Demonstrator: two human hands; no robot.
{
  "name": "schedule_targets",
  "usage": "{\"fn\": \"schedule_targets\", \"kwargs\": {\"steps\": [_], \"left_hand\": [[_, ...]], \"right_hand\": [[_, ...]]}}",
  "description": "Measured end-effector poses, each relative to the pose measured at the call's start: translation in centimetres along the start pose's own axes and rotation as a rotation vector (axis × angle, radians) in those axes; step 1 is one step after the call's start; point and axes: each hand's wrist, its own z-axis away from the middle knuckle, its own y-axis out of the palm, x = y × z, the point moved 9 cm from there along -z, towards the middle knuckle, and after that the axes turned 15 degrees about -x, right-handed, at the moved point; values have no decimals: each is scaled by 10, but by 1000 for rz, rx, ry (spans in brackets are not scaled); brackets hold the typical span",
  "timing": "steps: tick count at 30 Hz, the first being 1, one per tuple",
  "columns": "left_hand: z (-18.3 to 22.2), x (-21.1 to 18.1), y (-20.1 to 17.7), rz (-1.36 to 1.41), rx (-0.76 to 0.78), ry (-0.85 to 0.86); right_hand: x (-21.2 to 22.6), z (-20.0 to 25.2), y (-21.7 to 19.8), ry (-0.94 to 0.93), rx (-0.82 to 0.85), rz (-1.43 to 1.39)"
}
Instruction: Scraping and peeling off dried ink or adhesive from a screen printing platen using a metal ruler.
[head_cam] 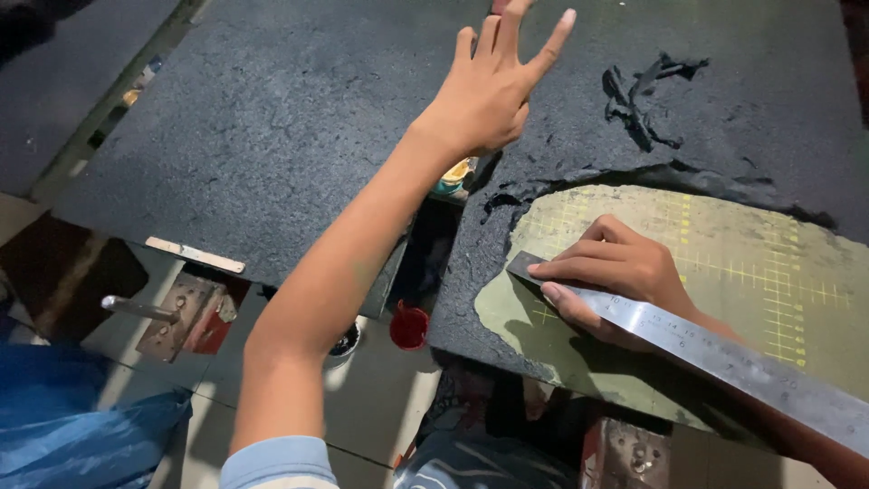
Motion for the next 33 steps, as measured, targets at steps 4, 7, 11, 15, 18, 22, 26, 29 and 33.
{"fn": "schedule_targets", "kwargs": {"steps": [4, 7, 11, 15, 18, 22, 26, 29, 33], "left_hand": [[-3, 7, -8, 148, -189, -49], [-8, 11, -12, 152, -207, -31], [-17, 17, -51, 189, -193, -96], [-3, 6, -103, 510, 547, -330], [13, -16, -134, 554, 700, -339], [52, -35, -132, 370, 713, -333], [77, -63, -109, 503, 659, -213], [82, -71, -104, 607, 636, -223], [89, -73, -95, 616, 620, -217]], "right_hand": [[-1, 1, 1, 13, 4, -1], [0, -1, 0, 14, 3, -8], [4, -2, -4, -16, -29, -15], [1, -2, -3, 8, -11, 2], [-3, -1, -2, -6, -5, 24], [-12, -1, -17, 165, -182, -58], [-36, 4, -28, 251, -291, -142], [-34, 0, -28, 292, -282, -155], [-32, 2, -28, 292, -307, -153]]}}
